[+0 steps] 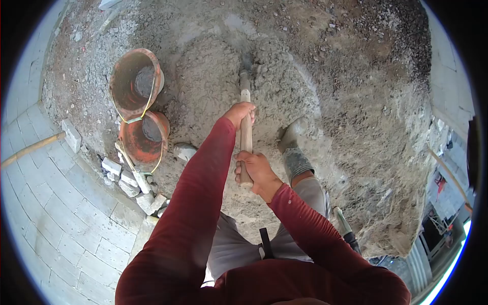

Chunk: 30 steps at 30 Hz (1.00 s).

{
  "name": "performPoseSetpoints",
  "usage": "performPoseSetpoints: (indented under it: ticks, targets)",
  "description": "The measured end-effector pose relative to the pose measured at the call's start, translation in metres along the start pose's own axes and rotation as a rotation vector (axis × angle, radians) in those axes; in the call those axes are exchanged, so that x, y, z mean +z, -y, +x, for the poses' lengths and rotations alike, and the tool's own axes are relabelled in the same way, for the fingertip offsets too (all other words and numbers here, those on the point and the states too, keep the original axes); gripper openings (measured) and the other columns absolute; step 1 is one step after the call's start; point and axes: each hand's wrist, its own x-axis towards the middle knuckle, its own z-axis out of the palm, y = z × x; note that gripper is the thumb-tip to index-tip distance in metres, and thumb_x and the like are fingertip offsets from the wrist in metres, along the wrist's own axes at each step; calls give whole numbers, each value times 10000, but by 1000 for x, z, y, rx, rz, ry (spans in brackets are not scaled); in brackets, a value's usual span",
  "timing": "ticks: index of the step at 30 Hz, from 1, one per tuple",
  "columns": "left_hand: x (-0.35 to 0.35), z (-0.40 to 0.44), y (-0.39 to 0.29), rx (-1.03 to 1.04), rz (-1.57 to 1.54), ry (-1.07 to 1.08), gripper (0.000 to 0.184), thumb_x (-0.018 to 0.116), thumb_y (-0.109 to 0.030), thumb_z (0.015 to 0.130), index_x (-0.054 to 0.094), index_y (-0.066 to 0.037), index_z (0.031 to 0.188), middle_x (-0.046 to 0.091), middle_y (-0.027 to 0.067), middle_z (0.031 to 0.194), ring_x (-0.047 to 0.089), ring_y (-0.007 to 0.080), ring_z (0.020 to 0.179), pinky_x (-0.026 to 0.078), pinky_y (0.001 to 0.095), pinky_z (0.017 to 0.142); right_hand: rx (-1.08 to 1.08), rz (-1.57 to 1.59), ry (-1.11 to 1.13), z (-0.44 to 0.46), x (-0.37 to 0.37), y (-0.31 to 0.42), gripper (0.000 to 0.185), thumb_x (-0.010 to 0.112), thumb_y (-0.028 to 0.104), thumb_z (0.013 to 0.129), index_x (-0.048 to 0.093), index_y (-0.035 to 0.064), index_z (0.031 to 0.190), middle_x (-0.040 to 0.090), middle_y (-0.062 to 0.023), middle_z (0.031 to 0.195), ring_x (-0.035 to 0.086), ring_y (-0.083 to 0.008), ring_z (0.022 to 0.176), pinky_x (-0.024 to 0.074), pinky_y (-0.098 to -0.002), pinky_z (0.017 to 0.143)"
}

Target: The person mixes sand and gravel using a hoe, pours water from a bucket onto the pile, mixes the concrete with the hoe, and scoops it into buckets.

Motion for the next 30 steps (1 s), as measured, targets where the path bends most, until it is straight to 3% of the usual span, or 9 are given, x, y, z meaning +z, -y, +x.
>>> performPoseSetpoints:
  ticks: [7, 11, 15, 18, 19, 22, 23, 28, 30]
  targets:
    - [-70, -158, -74, -286, -456, 237, 234, 590, -123, 931, 433, -20, 1070, 536, 70, 877, 548, 104, 634, 517, 267, 553, -223, 386, 178, -81, 183, -30, 124, 646, 86, 882, 558, 2, 903, 551, -45, 808, 557, -151, 653, 459, -329, 563]
    - [-91, -336, -95, -151, -661, 144, 224, 563, -147, 959, 486, 20, 1087, 530, 56, 871, 552, 92, 636, 518, 247, 567, -249, -31, 396, -195, 229, -80, 397, 654, 233, 924, 365, -27, 1008, 532, -122, 882, 559, -184, 768, 486, -352, 659]
    - [-102, -441, -63, 409, -369, -143, 203, 518, -163, 964, 502, 8, 1073, 528, 40, 868, 538, 96, 644, 503, 253, 564, -41, -290, 726, -250, 187, -110, 439, 578, 179, 957, 262, -32, 1174, 535, -123, 792, 584, -190, 702, 499, -366, 611]
    - [-115, -421, -52, 630, -302, -345, 170, 509, -150, 950, 511, -23, 1063, 534, 44, 863, 545, 112, 638, 500, 268, 557, -130, -625, 656, -184, 137, -123, 480, 606, 187, 911, 344, -22, 1256, 580, -126, 781, 591, -203, 589, 486, -373, 550]
    - [-129, -400, -43, 684, -288, -418, 158, 509, -143, 943, 514, -37, 1061, 539, 48, 862, 550, 119, 635, 500, 275, 553, -495, -849, 511, -140, 121, -137, 460, 616, 200, 877, 400, -31, 1211, 600, -217, 742, 619, -333, 590, 483, -453, 572]
    - [-148, -299, -40, 681, -240, -650, 97, 492, -110, 946, 523, -26, 983, 550, 51, 820, 540, 152, 656, 511, 310, 597, -617, -1102, 412, 22, 91, -117, 452, 668, 192, 824, 495, -46, 1167, 659, -273, 793, 668, -459, 736, 518, -509, 684]
    - [-169, -272, -30, 675, -242, -642, 82, 514, -102, 932, 520, -39, 985, 539, 46, 807, 540, 158, 652, 509, 322, 592, -770, -1274, 347, 85, 75, -112, 439, 693, 192, 822, 529, -33, 1161, 677, -304, 914, 693, -434, 869, 543, -520, 780]
    - [-176, -216, -28, 818, -403, -538, 108, 572, -66, 892, 501, -73, 973, 516, 48, 780, 541, 174, 633, 502, 358, 577, -856, -1384, 302, 144, 55, -101, 615, 705, 195, 812, 473, -59, 1322, 675, -287, 939, 686, -419, 832, 554, -465, 758]
    - [-154, -233, -62, 938, -330, -545, 101, 582, -73, 898, 501, -72, 957, 517, 48, 779, 539, 172, 628, 501, 350, 572, -873, -1211, 568, 153, 73, -76, 592, 697, 182, 823, 475, -52, 1319, 680, -238, 904, 691, -365, 761, 555, -438, 700]
